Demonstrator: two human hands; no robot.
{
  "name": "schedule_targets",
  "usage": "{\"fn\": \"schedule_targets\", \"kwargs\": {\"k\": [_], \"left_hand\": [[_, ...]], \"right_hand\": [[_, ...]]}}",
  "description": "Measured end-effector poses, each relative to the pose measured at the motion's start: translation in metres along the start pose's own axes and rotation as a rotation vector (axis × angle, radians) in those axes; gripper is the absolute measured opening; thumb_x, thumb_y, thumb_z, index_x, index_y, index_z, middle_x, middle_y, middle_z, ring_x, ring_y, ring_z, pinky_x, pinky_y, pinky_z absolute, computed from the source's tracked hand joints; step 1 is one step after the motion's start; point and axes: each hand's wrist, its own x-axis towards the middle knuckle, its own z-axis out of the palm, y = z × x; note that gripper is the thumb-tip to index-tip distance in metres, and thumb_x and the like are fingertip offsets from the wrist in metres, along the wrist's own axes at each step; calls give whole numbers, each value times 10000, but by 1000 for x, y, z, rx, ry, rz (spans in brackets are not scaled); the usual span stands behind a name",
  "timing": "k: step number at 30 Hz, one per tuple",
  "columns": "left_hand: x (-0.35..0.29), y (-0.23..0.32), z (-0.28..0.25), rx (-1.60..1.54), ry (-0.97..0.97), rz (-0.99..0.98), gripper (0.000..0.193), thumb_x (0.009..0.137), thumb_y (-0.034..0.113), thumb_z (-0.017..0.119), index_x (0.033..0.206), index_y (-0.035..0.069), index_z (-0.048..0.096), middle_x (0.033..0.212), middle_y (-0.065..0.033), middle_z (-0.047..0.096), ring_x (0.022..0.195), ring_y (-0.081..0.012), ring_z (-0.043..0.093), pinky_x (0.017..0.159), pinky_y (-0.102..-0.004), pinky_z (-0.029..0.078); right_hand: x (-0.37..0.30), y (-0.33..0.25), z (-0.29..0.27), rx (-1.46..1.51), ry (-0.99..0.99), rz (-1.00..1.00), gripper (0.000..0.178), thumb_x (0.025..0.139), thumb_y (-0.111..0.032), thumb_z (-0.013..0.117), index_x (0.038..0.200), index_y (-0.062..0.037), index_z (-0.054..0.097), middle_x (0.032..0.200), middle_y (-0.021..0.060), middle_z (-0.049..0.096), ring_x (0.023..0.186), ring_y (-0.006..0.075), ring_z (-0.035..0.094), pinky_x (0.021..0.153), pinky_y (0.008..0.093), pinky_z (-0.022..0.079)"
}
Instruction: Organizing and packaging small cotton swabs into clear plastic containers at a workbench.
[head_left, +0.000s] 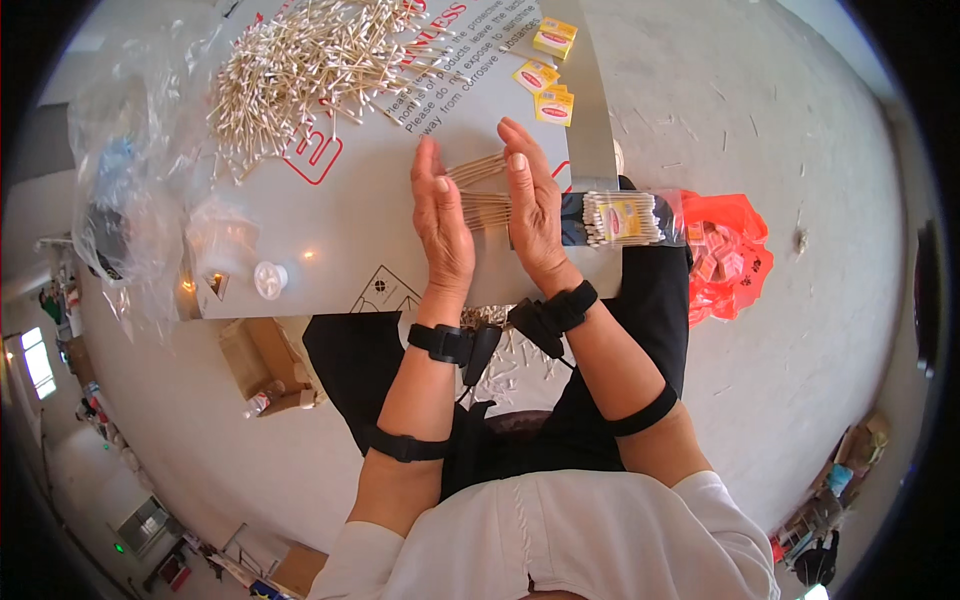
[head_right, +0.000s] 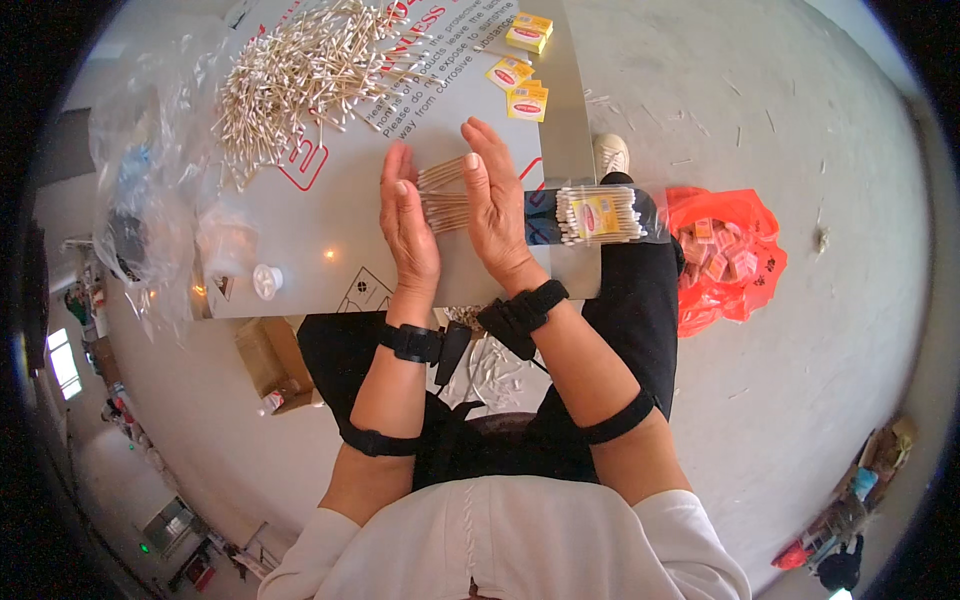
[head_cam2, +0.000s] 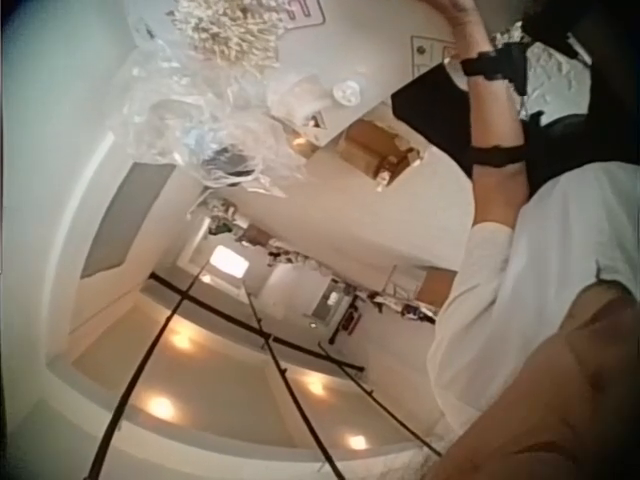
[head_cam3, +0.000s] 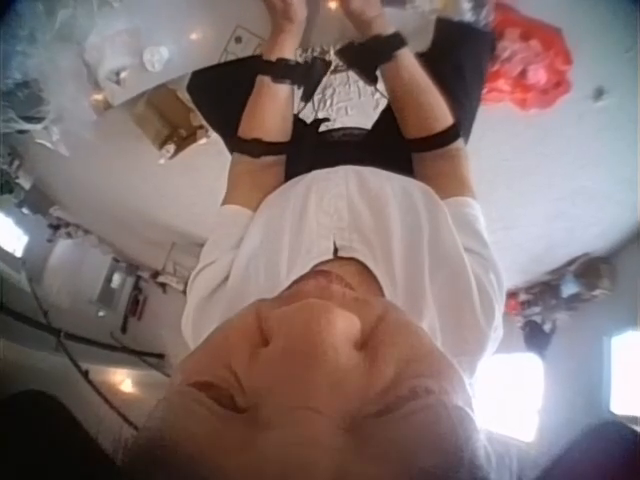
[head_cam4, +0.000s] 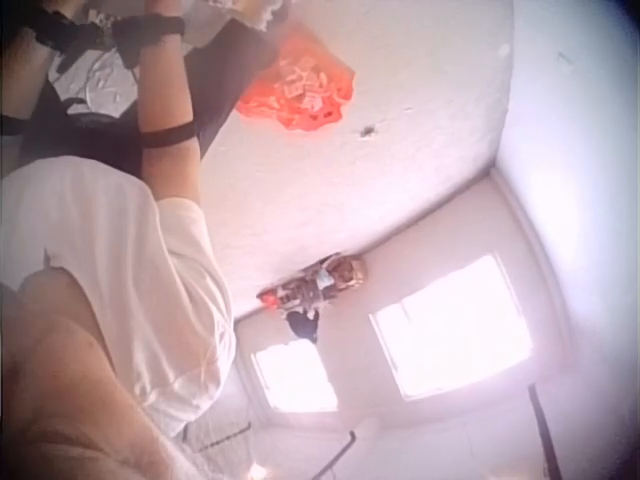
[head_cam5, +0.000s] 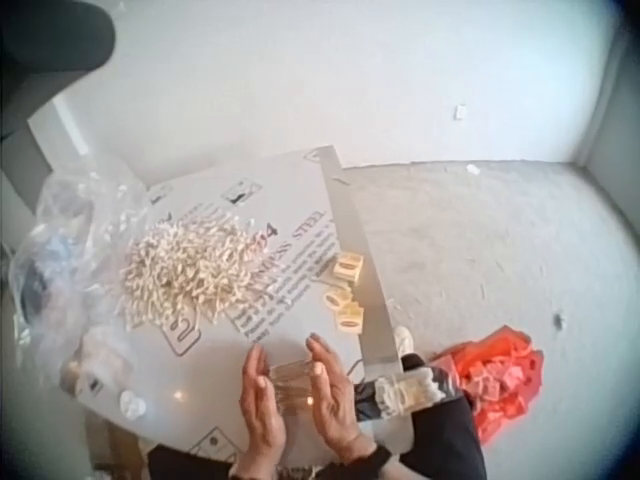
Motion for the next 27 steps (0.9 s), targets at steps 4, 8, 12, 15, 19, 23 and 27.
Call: {"fn": "schedule_targets", "kwargs": {"k": [4, 8, 12, 15, 19, 23, 27], "left_hand": [[0, -2, -2, -79, 50, -5, 638, 1045, 444, 375, 1464, -35, 334, 1504, -202, 358, 1414, -302, 328, 1172, -428, 241], [12, -5, -8, -166, 99, -21, 643, 1034, 459, 399, 1446, -34, 364, 1488, -191, 380, 1405, -295, 336, 1168, -432, 240], [19, -8, -2, -157, 89, -14, 607, 1054, 416, 369, 1451, -42, 347, 1475, -211, 391, 1392, -310, 362, 1166, -426, 272], [17, -5, -7, -85, 48, 27, 567, 1043, 370, 413, 1433, -40, 381, 1468, -196, 413, 1381, -297, 379, 1164, -427, 272], [8, 0, -24, -5, 10, 67, 528, 1033, 323, 456, 1415, -39, 414, 1460, -181, 434, 1370, -283, 396, 1163, -427, 273], [-5, 8, -42, 350, -64, 130, 393, 951, 58, 525, 1343, 37, 535, 1462, -130, 460, 1374, -304, 398, 1158, -431, 280], [-7, 17, -33, 887, -204, 374, 394, 791, -51, 642, 1157, 95, 652, 1390, -120, 516, 1366, -353, 394, 1120, -462, 310]], "right_hand": [[0, 4, -2, -16, -27, -8, 482, 1066, -326, 395, 1372, 31, 498, 1447, 143, 468, 1370, 220, 394, 1136, 339, 303], [11, 6, -7, 75, 47, 71, 469, 1050, -315, 443, 1329, 54, 520, 1426, 196, 485, 1358, 295, 417, 1132, 365, 298], [17, 8, -4, -48, -52, 41, 512, 1057, -354, 425, 1383, 37, 480, 1392, 136, 517, 1305, 215, 473, 1109, 339, 365], [12, 10, -5, -18, -56, 62, 512, 1055, -355, 428, 1385, 33, 477, 1379, 143, 522, 1299, 224, 479, 1115, 345, 367], [7, 2, -16, 150, 25, 149, 543, 1058, -360, 411, 1376, 79, 455, 1381, 182, 501, 1306, 248, 476, 1132, 361, 365], [0, -6, -25, 259, 55, 224, 560, 1060, -350, 409, 1355, 124, 441, 1366, 209, 497, 1295, 264, 488, 1136, 368, 372], [-6, -7, -27, 245, 77, 236, 527, 1058, -326, 426, 1327, 126, 473, 1335, 192, 525, 1259, 250, 521, 1119, 363, 399]]}}
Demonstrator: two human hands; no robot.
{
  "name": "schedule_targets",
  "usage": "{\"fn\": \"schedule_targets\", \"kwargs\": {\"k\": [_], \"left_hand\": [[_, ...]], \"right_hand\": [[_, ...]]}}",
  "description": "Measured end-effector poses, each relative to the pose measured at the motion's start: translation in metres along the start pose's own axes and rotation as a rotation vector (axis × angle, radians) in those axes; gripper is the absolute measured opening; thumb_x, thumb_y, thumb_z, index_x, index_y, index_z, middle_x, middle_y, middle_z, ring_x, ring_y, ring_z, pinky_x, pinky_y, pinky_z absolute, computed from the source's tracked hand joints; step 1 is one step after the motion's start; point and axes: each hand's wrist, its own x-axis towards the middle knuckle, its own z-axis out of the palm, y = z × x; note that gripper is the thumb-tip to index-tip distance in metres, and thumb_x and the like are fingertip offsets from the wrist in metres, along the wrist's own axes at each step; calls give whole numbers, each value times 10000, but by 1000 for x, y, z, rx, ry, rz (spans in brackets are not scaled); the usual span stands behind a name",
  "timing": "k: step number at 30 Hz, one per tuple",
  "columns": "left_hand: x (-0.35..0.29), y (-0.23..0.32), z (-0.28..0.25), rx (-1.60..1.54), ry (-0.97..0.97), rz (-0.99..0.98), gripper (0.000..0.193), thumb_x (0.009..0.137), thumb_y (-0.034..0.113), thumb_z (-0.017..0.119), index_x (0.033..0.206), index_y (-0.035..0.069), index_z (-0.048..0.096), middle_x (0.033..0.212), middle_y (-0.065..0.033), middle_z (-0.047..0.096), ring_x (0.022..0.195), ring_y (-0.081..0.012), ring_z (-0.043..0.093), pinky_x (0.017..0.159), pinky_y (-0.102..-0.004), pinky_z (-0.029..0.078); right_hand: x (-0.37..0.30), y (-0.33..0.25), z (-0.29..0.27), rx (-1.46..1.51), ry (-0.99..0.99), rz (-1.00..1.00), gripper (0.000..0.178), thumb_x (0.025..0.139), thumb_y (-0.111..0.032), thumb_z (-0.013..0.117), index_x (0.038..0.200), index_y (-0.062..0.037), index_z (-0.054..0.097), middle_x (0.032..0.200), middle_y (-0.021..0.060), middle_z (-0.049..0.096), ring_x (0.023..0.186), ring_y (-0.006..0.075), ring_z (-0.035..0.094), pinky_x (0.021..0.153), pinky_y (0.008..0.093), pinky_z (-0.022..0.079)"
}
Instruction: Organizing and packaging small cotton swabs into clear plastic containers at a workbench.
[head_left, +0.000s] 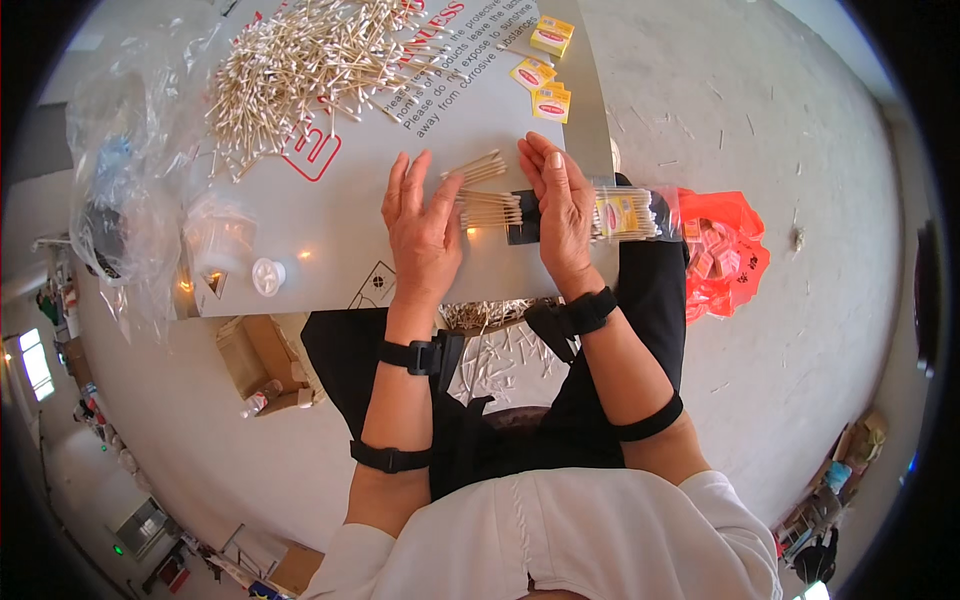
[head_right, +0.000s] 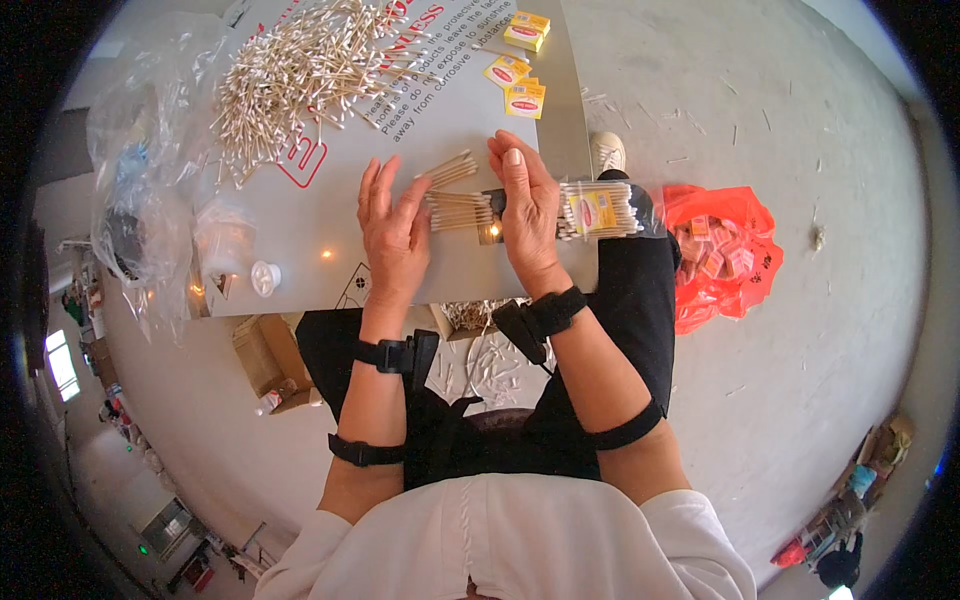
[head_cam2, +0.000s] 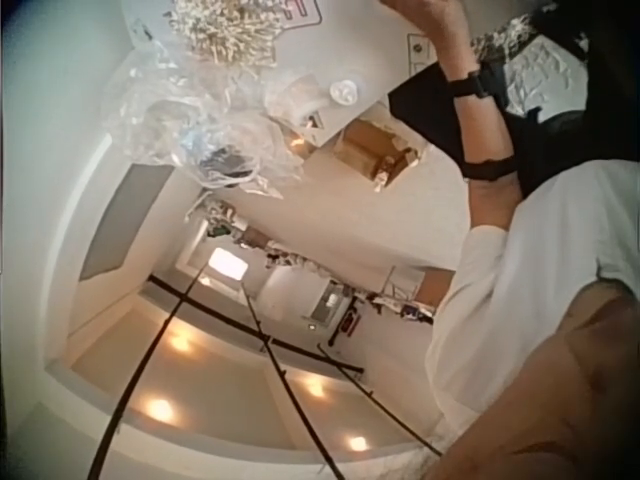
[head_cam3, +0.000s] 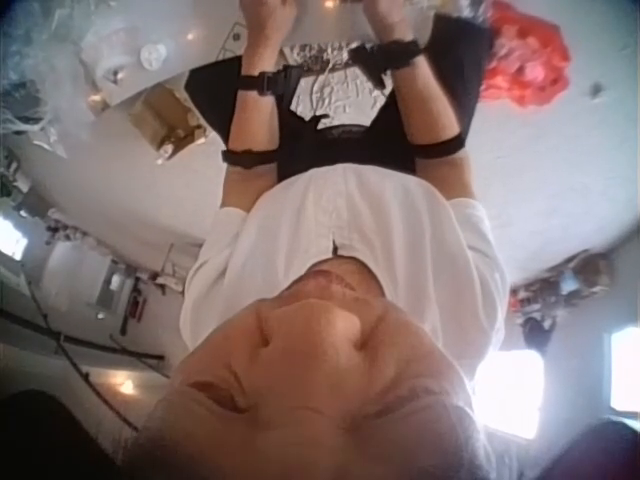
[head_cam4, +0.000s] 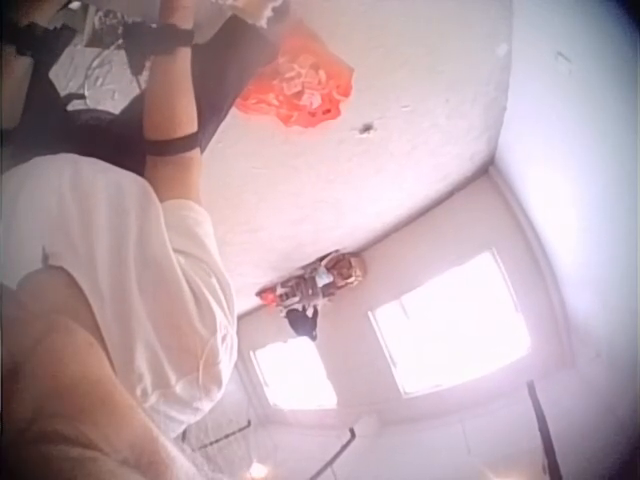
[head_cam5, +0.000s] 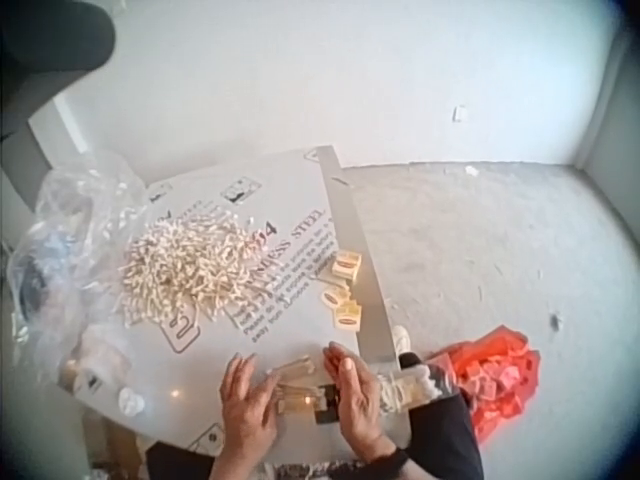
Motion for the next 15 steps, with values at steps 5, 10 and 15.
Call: {"fn": "schedule_targets", "kwargs": {"k": [5, 10, 15], "left_hand": [[8, -3, 6, 38, 26, 53, 285, 724, -35, 714, 980, 84, 676, 1293, -110, 571, 1348, -352, 408, 1069, -483, 334], [9, -1, 7, 20, 5, 44, 198, 729, -14, 724, 888, 91, 669, 1216, -86, 598, 1304, -331, 441, 1047, -467, 349], [21, -2, 5, 74, 21, 64, 181, 725, -19, 724, 862, 88, 673, 1194, -79, 604, 1306, -321, 442, 1055, -465, 345]], "right_hand": [[0, 4, 1, 13, -2, -7, 484, 1054, -298, 450, 1311, 108, 504, 1303, 171, 555, 1234, 232, 540, 1100, 349, 416], [1, 7, -2, 11, 9, -9, 455, 1050, -287, 465, 1302, 87, 528, 1277, 155, 576, 1221, 222, 550, 1086, 341, 428], [1, 8, 1, 19, 48, -57, 391, 1045, -262, 486, 1253, 55, 584, 1150, 125, 635, 1093, 181, 598, 993, 312, 488]]}}
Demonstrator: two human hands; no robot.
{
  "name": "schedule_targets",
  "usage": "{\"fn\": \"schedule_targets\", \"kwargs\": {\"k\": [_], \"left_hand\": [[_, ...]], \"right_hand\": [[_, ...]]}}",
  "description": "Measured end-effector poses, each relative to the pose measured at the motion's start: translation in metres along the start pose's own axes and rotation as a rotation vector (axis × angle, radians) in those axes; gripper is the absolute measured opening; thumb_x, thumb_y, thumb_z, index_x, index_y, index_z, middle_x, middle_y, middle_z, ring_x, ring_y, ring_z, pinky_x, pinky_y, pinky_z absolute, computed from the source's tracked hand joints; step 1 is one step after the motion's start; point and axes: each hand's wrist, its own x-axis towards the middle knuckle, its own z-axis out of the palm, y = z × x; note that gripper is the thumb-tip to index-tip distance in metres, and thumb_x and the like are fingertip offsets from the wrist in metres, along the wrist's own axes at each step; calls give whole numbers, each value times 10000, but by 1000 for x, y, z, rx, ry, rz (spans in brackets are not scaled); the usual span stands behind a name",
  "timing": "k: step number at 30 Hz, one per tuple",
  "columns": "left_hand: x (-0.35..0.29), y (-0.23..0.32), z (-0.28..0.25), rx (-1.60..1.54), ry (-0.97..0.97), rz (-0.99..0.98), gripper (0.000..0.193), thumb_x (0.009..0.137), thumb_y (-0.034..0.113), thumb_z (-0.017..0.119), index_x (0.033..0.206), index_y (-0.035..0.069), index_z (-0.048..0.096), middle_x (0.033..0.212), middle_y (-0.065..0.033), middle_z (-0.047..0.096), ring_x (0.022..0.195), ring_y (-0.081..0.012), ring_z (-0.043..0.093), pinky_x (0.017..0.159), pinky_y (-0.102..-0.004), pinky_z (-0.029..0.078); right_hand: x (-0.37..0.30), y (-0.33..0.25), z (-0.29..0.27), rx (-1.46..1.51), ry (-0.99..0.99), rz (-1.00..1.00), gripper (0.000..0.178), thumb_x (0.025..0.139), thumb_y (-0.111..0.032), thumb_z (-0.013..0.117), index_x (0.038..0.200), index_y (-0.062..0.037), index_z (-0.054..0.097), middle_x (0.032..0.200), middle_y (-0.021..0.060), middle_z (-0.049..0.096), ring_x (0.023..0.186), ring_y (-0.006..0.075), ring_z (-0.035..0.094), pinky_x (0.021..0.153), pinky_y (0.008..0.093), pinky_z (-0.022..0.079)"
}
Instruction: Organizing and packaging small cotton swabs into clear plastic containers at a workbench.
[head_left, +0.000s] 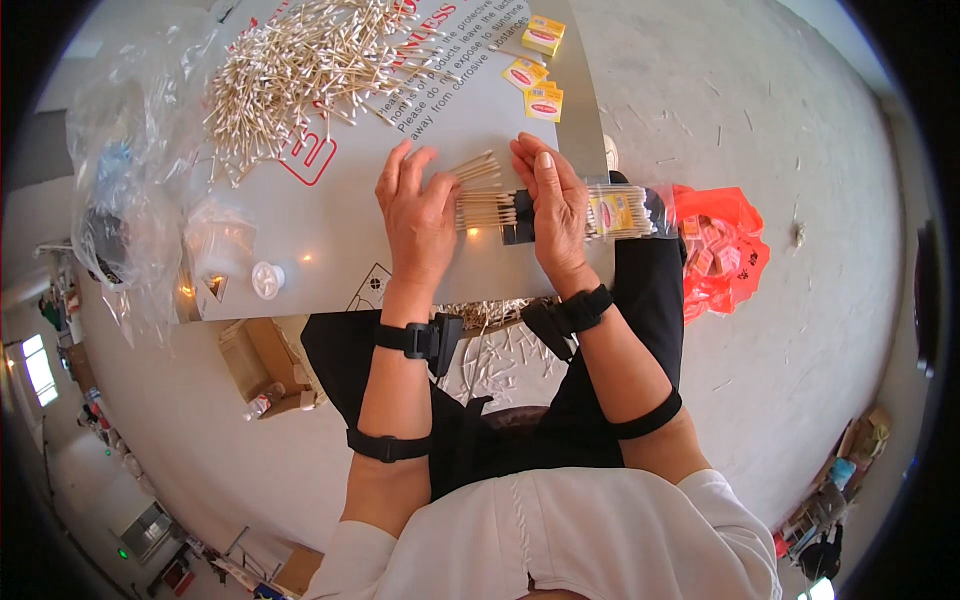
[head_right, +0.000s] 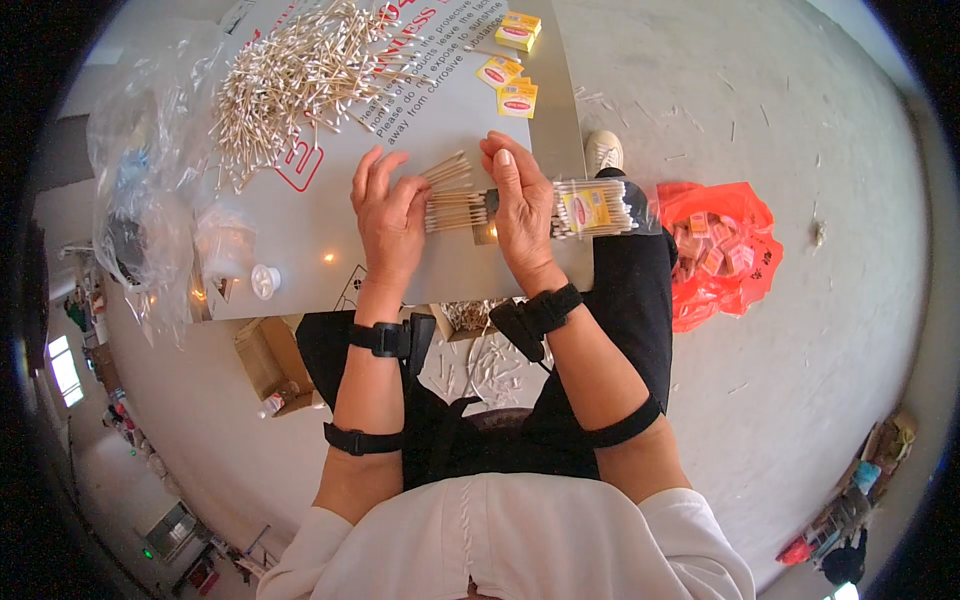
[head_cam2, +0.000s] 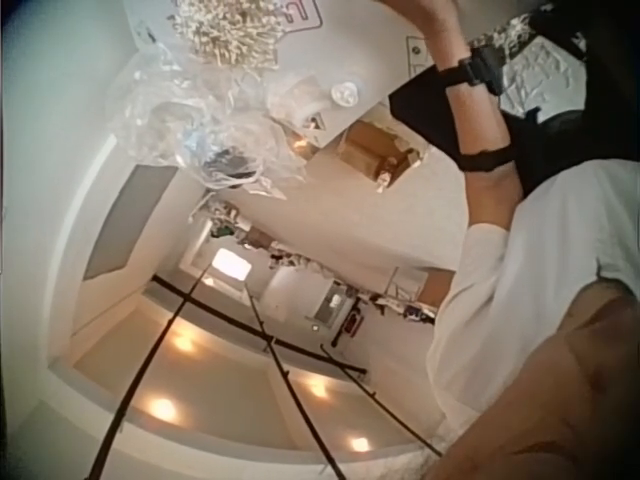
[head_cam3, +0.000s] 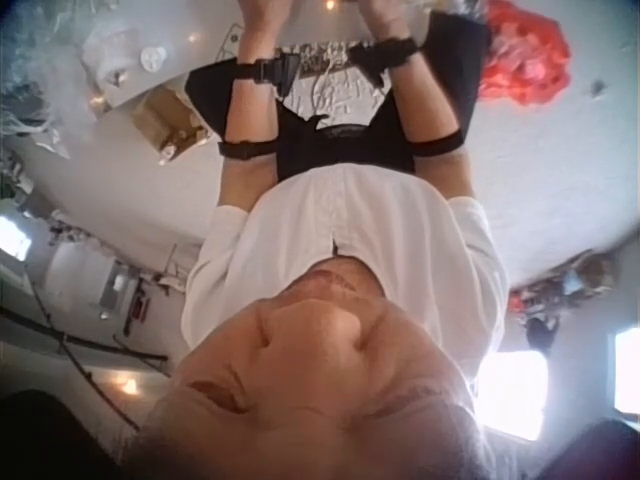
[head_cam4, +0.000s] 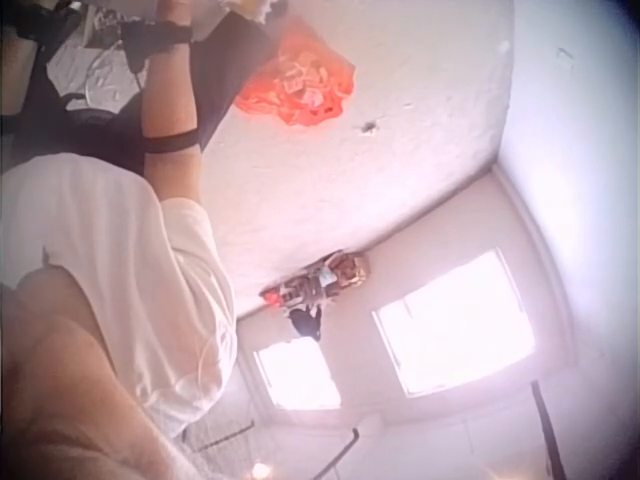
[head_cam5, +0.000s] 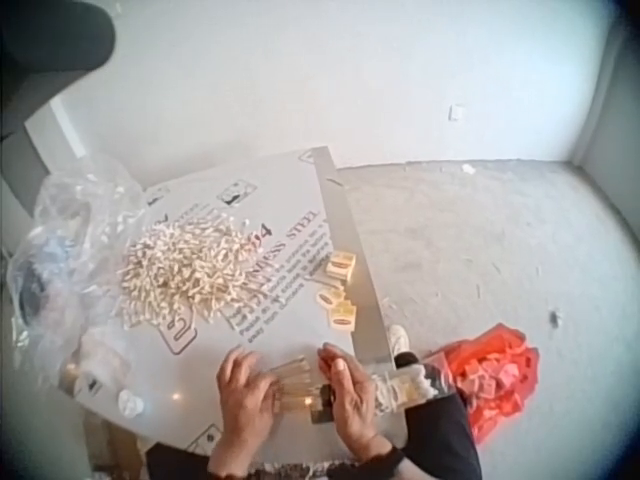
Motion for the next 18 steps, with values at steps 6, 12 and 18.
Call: {"fn": "schedule_targets", "kwargs": {"k": [6, 12, 18], "left_hand": [[7, 2, 1, 64, -115, 32, 357, 782, 75, 710, 1126, 51, 617, 1339, -123, 524, 1349, -339, 395, 1088, -496, 311], [-14, 27, 9, 195, -327, -35, 772, 880, 392, 649, 1463, -15, 348, 1549, -197, 308, 1453, -333, 264, 1170, -549, 178], [-28, 16, 6, 75, -279, -60, 673, 946, 336, 575, 1469, -15, 338, 1540, -192, 320, 1448, -323, 279, 1172, -521, 194]], "right_hand": [[-1, 1, 0, 8, -6, -6, 405, 1045, -269, 485, 1267, 59, 568, 1169, 132, 630, 1112, 190, 592, 1004, 314, 482], [-2, -4, -2, 67, -1, 42, 444, 1055, -265, 448, 1310, 94, 511, 1310, 171, 556, 1250, 240, 530, 1104, 364, 413], [-20, -3, 5, -1, 27, -51, 428, 1059, -243, 428, 1341, 71, 499, 1404, 154, 492, 1313, 232, 469, 1134, 356, 361]]}}
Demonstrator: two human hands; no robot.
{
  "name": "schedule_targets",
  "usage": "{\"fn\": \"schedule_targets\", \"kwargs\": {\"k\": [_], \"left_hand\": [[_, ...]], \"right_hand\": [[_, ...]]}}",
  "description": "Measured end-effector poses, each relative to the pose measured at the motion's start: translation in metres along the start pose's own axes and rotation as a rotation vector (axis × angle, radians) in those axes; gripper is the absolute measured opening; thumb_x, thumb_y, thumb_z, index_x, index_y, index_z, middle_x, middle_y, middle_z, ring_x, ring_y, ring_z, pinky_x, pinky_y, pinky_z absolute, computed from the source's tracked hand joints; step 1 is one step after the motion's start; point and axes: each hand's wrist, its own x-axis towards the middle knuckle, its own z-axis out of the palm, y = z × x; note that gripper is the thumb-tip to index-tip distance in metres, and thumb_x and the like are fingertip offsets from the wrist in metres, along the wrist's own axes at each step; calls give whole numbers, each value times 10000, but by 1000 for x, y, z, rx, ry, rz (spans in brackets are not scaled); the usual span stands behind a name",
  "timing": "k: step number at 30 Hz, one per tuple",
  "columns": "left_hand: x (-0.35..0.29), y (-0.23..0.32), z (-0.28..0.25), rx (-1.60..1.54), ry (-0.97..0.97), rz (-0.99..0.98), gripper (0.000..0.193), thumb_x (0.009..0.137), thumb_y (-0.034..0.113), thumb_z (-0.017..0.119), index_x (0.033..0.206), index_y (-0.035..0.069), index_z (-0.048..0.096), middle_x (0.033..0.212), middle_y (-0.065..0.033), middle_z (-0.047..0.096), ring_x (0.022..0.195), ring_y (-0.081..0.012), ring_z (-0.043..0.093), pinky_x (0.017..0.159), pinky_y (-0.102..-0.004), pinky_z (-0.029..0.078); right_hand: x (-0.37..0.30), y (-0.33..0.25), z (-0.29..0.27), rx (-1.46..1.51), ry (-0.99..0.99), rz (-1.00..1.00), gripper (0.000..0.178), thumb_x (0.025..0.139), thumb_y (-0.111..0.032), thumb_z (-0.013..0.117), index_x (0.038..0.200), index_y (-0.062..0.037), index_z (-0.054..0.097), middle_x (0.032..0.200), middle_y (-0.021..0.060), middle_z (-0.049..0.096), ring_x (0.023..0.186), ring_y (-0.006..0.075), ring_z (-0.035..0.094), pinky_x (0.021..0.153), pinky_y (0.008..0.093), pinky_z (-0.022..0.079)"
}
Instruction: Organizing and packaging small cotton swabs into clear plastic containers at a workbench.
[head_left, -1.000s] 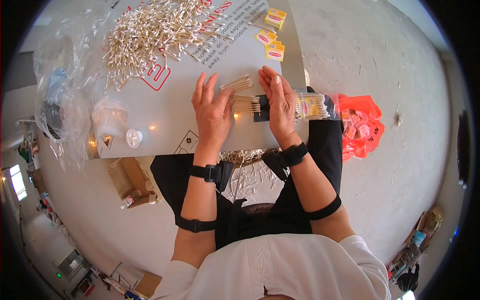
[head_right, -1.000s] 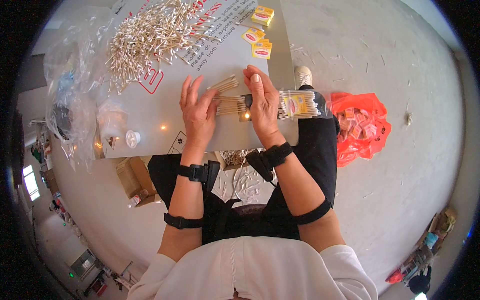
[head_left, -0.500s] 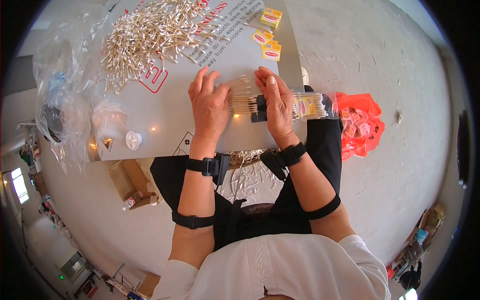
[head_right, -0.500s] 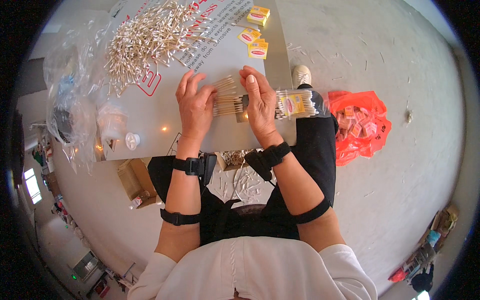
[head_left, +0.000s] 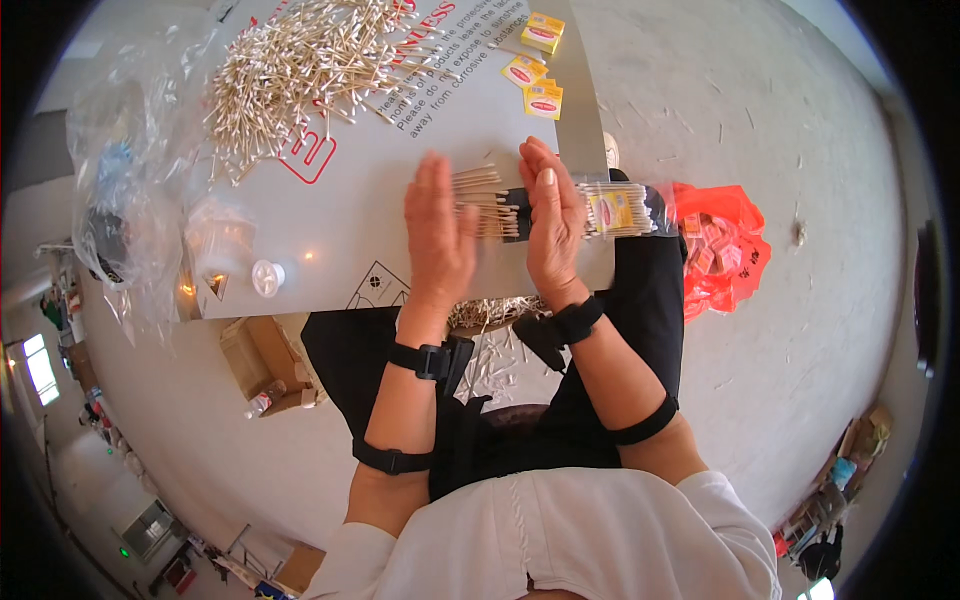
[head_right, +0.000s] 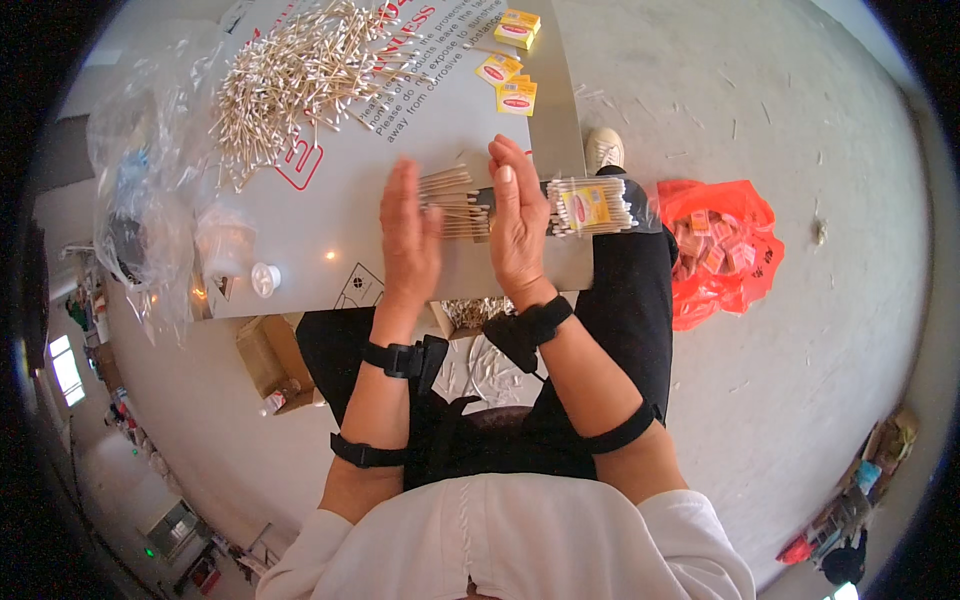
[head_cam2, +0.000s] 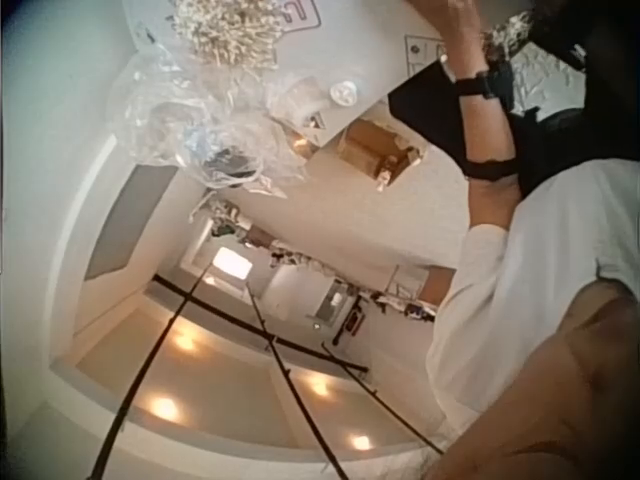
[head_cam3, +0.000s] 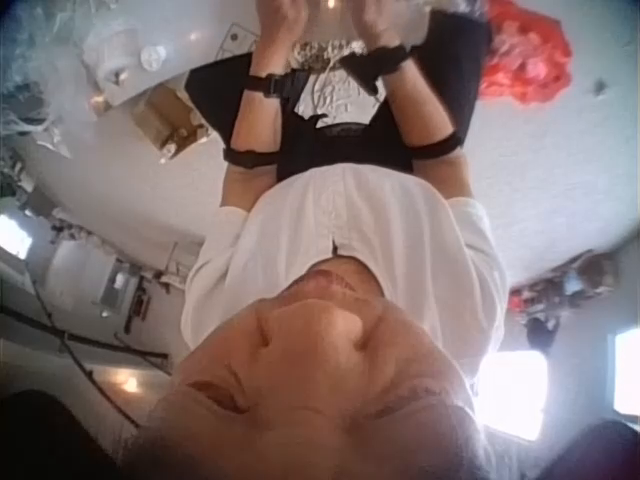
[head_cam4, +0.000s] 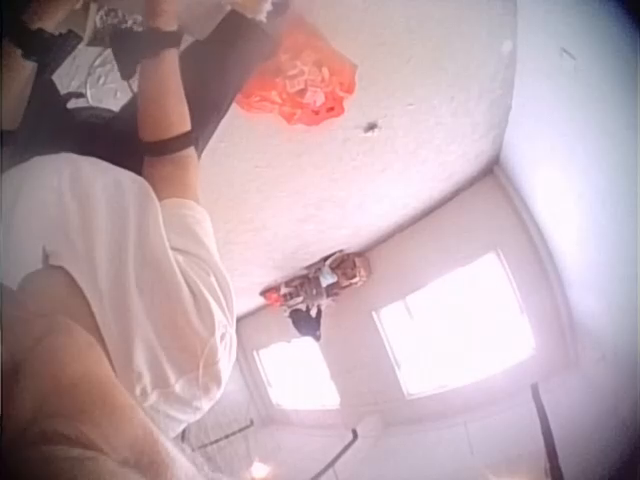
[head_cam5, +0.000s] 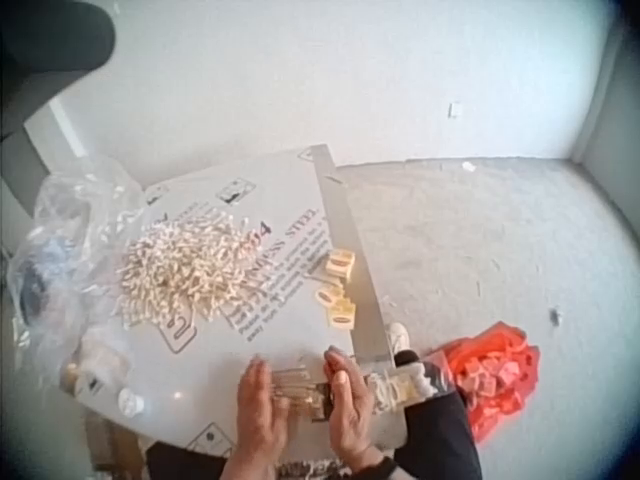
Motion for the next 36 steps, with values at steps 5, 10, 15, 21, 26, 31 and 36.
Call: {"fn": "schedule_targets", "kwargs": {"k": [5, 10, 15, 21, 26, 31, 36], "left_hand": [[20, -9, 4, -949, 423, -275, 564, 1056, 361, 387, 1470, -20, 338, 1514, -171, 354, 1408, -272, 337, 1167, -414, 254], [31, -2, 11, -1109, 269, -234, 580, 1055, 395, 378, 1442, -38, 371, 1466, -198, 407, 1363, -289, 410, 1153, -428, 302], [31, -6, 13, -1229, 354, -232, 580, 1050, 401, 398, 1420, -44, 391, 1437, -191, 434, 1334, -289, 439, 1138, -428, 328], [34, -8, 19, -1222, 417, -228, 573, 1047, 400, 404, 1408, -45, 407, 1411, -179, 455, 1310, -293, 455, 1119, -420, 344], [30, -8, 8, -1167, 383, -265, 536, 1050, 358, 406, 1411, -39, 415, 1447, -179, 433, 1356, -294, 410, 1131, -432, 322], [2, 8, -14, -250, 122, -22, 679, 946, 359, 572, 1461, -22, 346, 1550, -203, 292, 1441, -347, 280, 1159, -524, 223], [-28, 22, -19, 104, -190, 18, 903, 824, 433, 701, 1487, -28, 296, 1597, -196, 199, 1486, -333, 181, 1169, -579, 139]], "right_hand": [[-8, 10, 16, -158, 21, -95, 391, 1049, -224, 446, 1323, 45, 520, 1456, 162, 453, 1359, 256, 412, 1135, 346, 307], [12, 15, 15, -257, -93, -141, 418, 1062, -234, 415, 1359, 48, 498, 1454, 141, 457, 1345, 216, 428, 1146, 340, 331], [18, 14, 11, -264, -76, -133, 442, 1063, -272, 419, 1365, 41, 500, 1428, 143, 488, 1315, 211, 460, 1115, 339, 365], [28, 13, 13, -273, -128, -67, 478, 1060, -315, 430, 1357, 52, 502, 1343, 152, 550, 1252, 202, 517, 1067, 330, 416], [17, 15, 14, -243, -107, -71, 496, 1059, -330, 427, 1336, 74, 500, 1306, 154, 563, 1212, 218, 549, 1054, 337, 441], [12, -4, 0, 1, 19, 75, 477, 1061, -305, 425, 1300, 98, 511, 1304, 178, 560, 1213, 238, 552, 1076, 348, 431], [5, -7, -4, 12, 40, 94, 460, 1058, -295, 438, 1273, 100, 531, 1278, 172, 576, 1193, 229, 566, 1068, 344, 442]]}}
